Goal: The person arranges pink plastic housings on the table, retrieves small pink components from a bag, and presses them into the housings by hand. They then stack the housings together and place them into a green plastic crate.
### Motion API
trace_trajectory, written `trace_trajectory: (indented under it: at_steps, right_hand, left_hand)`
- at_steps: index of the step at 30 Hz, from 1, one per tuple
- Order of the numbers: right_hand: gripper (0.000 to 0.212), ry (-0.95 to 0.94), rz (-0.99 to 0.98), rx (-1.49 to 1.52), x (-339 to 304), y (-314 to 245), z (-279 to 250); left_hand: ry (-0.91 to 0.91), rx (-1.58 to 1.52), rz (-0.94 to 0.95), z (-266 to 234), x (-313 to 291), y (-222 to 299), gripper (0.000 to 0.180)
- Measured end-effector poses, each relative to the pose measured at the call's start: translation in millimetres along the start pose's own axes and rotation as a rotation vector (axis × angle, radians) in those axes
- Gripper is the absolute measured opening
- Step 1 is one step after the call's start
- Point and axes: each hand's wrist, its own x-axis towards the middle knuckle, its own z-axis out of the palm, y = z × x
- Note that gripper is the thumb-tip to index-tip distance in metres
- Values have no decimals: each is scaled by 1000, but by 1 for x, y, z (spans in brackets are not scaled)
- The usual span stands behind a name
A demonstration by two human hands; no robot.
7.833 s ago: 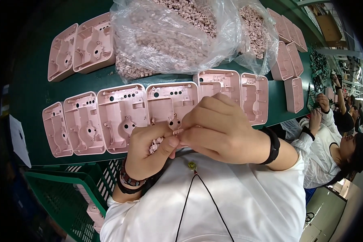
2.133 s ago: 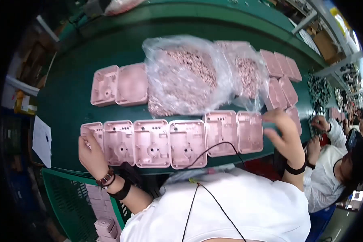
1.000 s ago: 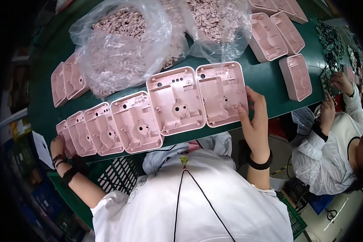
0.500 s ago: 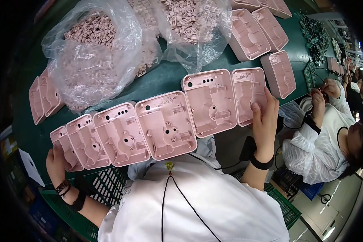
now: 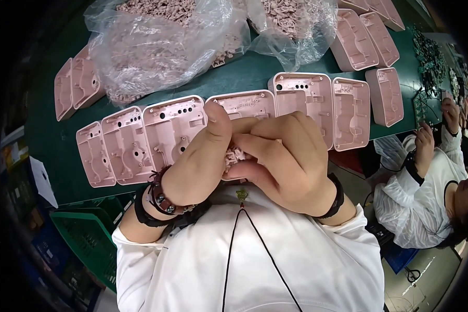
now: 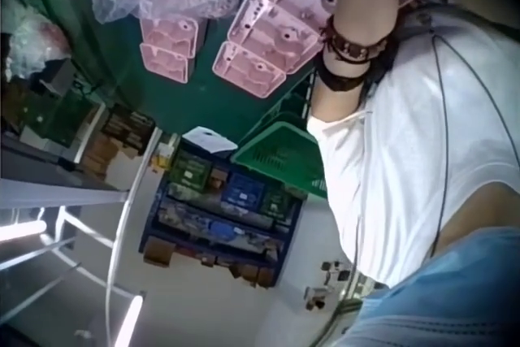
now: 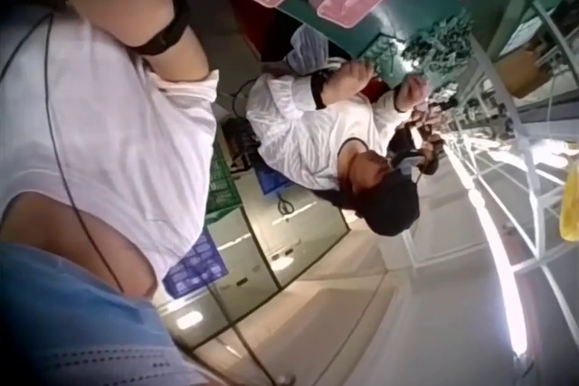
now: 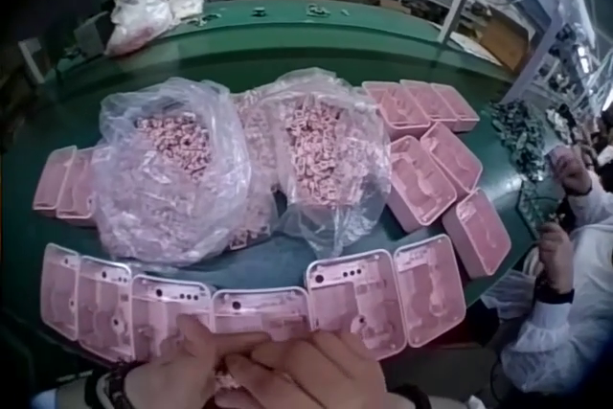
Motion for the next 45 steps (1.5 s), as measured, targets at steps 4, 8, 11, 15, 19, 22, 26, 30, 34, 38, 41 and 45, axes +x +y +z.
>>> trace_trajectory:
  at_steps: [4, 8, 11, 15, 19, 22, 26, 30, 34, 38, 41, 45]
  right_hand:
    - [27, -62, 24, 97, -5, 1, 0]
    - [25, -3, 29, 266, -8, 6, 3]
    - [24, 69, 90, 322, -10, 7, -2]
    - [23, 151, 188, 417, -13, 6, -2]
    - [23, 150, 196, 423, -17, 7, -2]
    - [22, 138, 196, 367, -17, 8, -5]
    - [19, 86, 161, 102, -16, 2, -11]
    - [16, -74, 9, -235, -12, 3, -25]
    - [13, -159, -77, -268, 5, 16, -51]
    - [10, -247, -107, -554, 24, 47, -74]
    - [9, -398, -134, -681, 25, 79, -75]
    - [7, -528, -217, -715, 25, 99, -58]
  left_hand:
    - [-41, -127, -99, -6, -2, -7, 82]
    - [-46, -301, -72, 0, 0, -13, 73]
    - [-104, -346, -20, -6, 2, -20, 61]
    - [-298, -346, 26, -19, 3, -25, 41]
    - [-317, -458, 37, -17, 1, -28, 28]
    - [-260, -447, 89, -10, 2, -29, 24]
    - [-84, -159, 210, -4, -2, -30, 16]
    - [11, 506, 431, -12, -3, -35, 14]
    - [-13, 302, 390, -12, -6, -28, 14]
    - [94, -57, 323, -19, -16, -18, 19]
    - [67, -258, 469, -38, -22, -26, 25]
    - [103, -272, 492, -44, -28, -28, 30]
